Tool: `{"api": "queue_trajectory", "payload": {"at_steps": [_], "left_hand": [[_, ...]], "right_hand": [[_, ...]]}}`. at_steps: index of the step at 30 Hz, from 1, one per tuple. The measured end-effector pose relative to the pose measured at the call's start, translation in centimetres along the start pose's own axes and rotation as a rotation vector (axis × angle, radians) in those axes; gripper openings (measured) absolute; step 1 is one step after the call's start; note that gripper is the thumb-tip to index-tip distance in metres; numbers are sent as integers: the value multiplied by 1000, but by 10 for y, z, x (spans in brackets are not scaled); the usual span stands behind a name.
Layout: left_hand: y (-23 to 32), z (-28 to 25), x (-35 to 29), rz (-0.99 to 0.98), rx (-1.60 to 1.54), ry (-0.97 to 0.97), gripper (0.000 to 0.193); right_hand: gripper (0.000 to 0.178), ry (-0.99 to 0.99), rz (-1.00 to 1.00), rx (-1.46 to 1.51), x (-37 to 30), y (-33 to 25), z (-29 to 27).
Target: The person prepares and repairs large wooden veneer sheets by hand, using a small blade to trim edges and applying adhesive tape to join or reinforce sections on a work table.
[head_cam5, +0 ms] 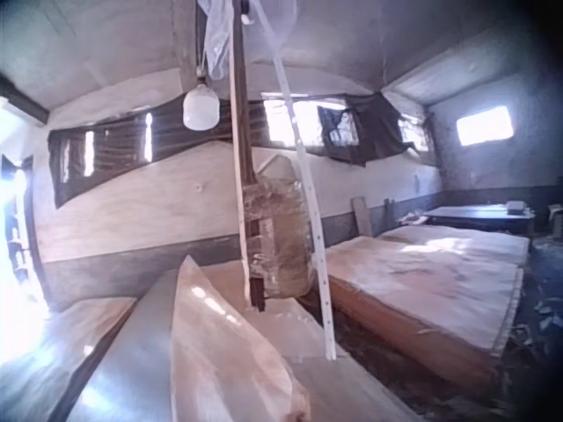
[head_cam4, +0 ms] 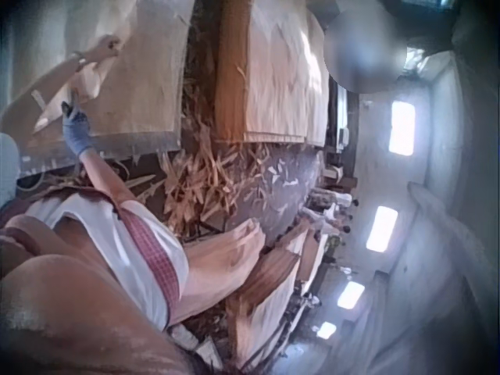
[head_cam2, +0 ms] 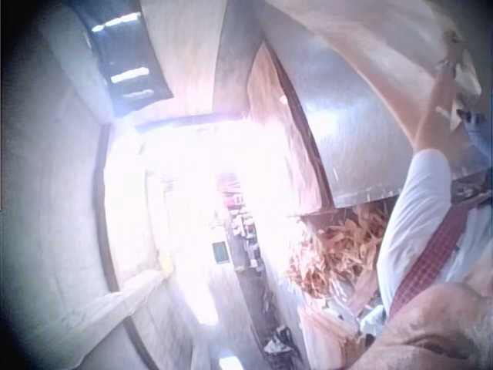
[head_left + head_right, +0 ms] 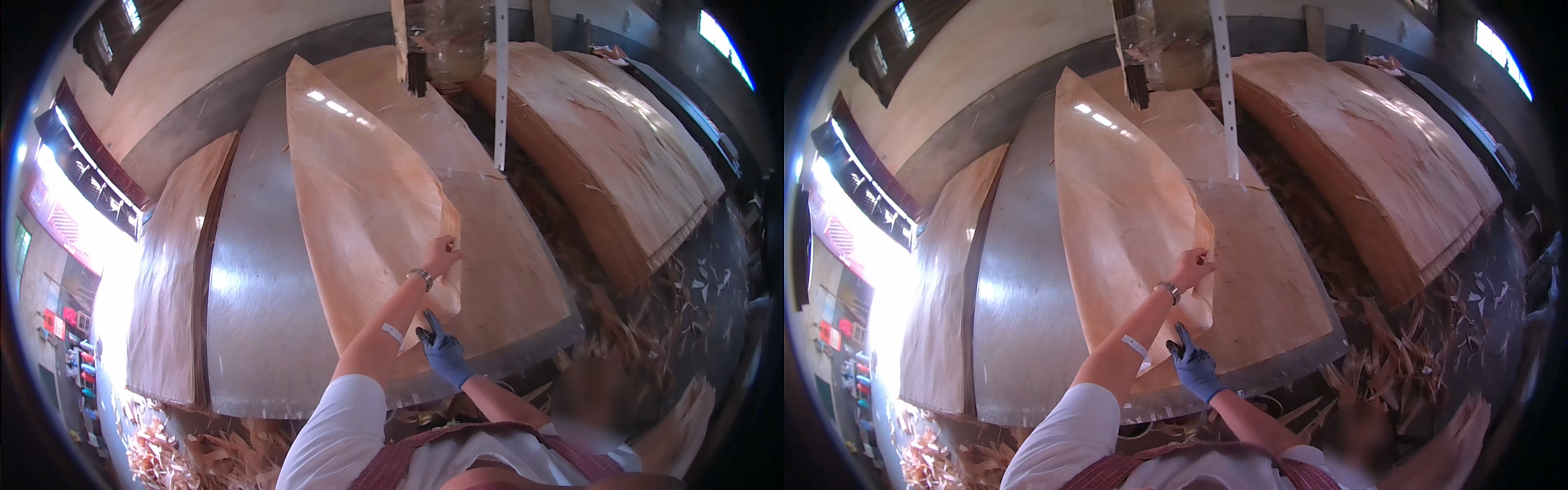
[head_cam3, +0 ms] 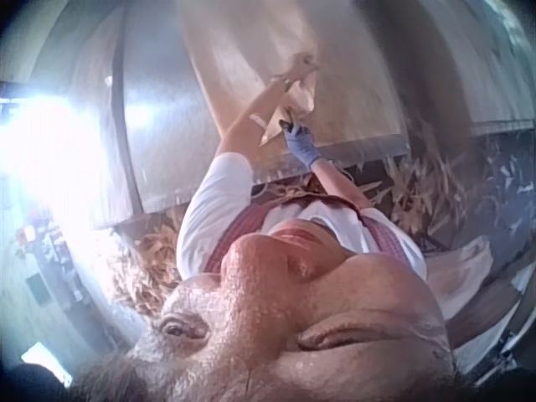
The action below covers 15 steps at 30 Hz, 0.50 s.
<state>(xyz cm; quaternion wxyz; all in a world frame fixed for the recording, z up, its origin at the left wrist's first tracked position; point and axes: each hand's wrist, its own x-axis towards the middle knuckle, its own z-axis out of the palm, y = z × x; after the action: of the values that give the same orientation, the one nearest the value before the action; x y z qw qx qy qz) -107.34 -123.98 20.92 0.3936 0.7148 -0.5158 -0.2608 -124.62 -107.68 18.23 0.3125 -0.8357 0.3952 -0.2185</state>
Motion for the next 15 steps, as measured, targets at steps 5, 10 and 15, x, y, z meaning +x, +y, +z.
{"api": "queue_trajectory", "payload": {"at_steps": [5, 10, 15], "left_hand": [[64, -13, -27, -73, -167, -52, 48], [212, -19, -119, -34, -721, -370, 41], [278, 68, -160, -26, -652, -559, 36]], "right_hand": [[37, 187, 0, 434, 21, 37, 11], [22, -177, 541, 962, 32, 58, -97], [21, -157, 306, 1305, 38, 174, -220]]}}
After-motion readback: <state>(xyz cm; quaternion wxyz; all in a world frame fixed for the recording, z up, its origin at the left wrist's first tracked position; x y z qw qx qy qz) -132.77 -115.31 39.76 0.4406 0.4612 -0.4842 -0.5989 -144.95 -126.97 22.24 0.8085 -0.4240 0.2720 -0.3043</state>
